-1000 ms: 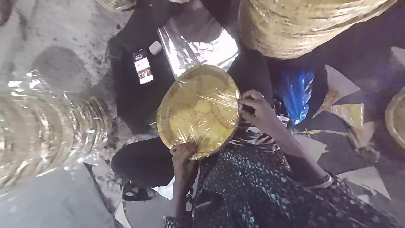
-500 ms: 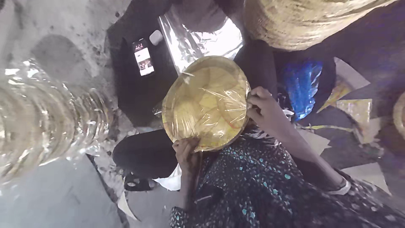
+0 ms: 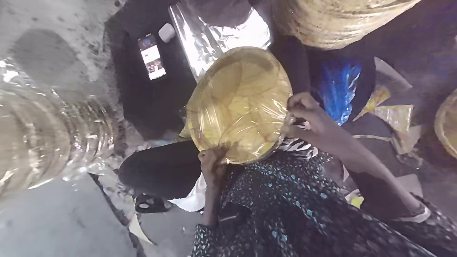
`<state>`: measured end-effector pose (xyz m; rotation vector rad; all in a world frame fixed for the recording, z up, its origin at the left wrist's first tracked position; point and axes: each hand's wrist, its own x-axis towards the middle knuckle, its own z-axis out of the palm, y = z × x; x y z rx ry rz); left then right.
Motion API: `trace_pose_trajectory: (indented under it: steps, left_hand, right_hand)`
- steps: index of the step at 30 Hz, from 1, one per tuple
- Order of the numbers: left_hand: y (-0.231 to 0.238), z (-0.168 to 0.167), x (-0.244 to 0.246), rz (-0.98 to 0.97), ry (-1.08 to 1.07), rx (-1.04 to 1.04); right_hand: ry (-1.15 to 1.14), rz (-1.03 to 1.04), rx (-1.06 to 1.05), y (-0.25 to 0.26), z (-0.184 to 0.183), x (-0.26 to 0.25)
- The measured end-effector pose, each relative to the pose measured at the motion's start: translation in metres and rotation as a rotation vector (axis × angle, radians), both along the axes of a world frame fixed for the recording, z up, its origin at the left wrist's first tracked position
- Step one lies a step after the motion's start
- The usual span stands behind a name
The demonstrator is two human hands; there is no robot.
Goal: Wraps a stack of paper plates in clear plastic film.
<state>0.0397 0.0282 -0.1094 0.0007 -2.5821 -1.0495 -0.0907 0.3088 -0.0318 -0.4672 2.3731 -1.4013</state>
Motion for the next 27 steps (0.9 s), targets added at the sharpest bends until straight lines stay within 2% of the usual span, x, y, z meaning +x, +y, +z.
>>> trace_pose_trajectory:
  steps: [2, 6, 11, 16, 19, 27]
  left_hand:
    - [0.006, 0.0, -0.001, -0.001, 0.013, -0.016]
    - [0.011, -0.002, -0.001, -0.001, 0.027, -0.004]
    - [0.009, -0.003, -0.001, -0.018, 0.031, -0.002]
    - [0.012, -0.004, -0.002, -0.009, 0.035, -0.007]
    - [0.011, -0.006, -0.004, -0.009, 0.045, -0.02]
    - [0.016, -0.004, -0.005, -0.004, 0.045, -0.017]
  right_hand:
    - [0.052, -0.111, 0.058, -0.005, 0.007, 0.003]
    - [0.015, -0.275, 0.129, -0.014, 0.016, 0.012]
    - [0.093, -0.336, 0.173, -0.016, 0.017, 0.012]
    - [0.042, -0.481, 0.188, -0.021, 0.018, 0.014]
    - [-0.024, -0.494, 0.215, -0.021, 0.022, 0.011]
    - [0.036, -0.451, 0.165, -0.025, 0.003, 0.015]
